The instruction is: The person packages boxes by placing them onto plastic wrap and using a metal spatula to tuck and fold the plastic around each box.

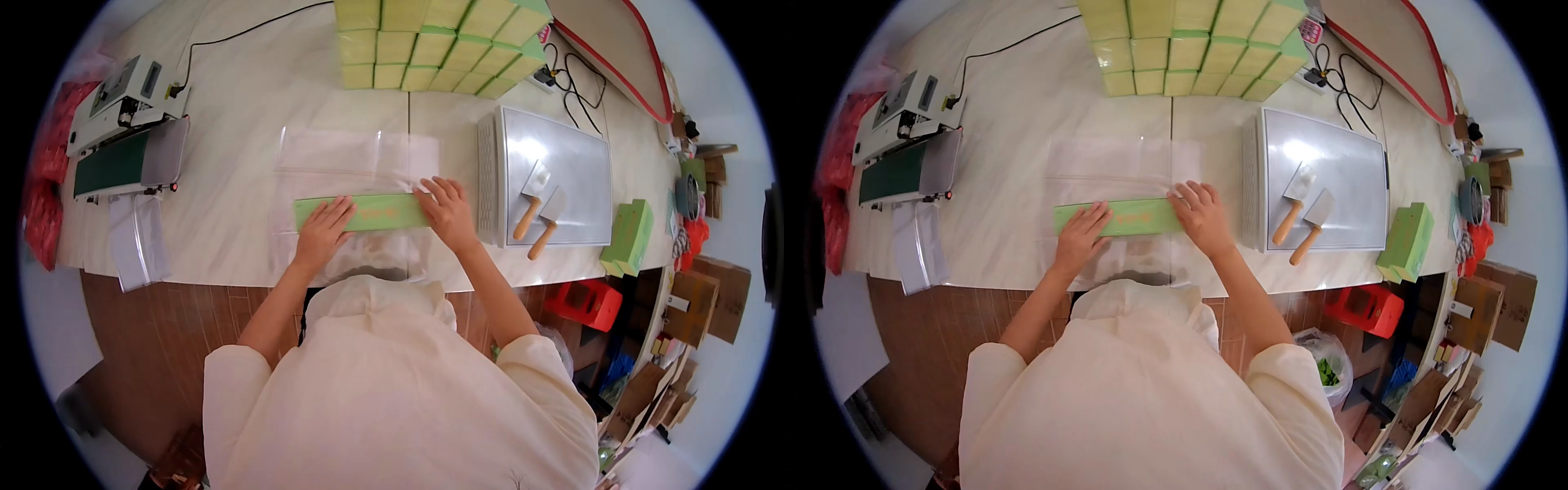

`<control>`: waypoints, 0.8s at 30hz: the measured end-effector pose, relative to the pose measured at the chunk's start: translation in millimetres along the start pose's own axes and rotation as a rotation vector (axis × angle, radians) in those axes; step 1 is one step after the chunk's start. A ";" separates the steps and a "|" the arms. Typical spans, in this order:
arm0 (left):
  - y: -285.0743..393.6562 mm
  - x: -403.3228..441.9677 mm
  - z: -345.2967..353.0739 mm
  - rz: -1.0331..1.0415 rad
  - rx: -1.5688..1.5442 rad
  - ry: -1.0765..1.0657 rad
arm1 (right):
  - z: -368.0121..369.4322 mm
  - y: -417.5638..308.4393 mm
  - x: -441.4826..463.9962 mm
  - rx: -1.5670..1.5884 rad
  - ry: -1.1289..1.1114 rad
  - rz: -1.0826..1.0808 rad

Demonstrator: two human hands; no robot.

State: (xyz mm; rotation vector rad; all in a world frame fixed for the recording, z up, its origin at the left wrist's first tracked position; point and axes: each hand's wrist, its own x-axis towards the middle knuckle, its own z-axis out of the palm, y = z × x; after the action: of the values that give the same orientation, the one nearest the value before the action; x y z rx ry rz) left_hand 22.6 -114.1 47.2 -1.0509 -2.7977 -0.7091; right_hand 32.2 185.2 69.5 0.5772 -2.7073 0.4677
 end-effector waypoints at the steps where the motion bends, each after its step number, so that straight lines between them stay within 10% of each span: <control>1: -0.4 -0.3 0.3 -0.011 0.010 0.003 | 3.4 -5.1 7.2 0.029 0.002 -0.072; 24: 7.7 -2.6 -10.0 0.031 0.039 0.006 | 23.2 -31.1 7.0 0.178 -0.004 -0.353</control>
State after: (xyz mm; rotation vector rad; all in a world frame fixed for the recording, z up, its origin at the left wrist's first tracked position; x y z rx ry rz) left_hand 28.6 -115.1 58.6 -1.0815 -2.7714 -0.6509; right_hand 34.1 147.3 59.1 1.0796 -2.5048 0.6118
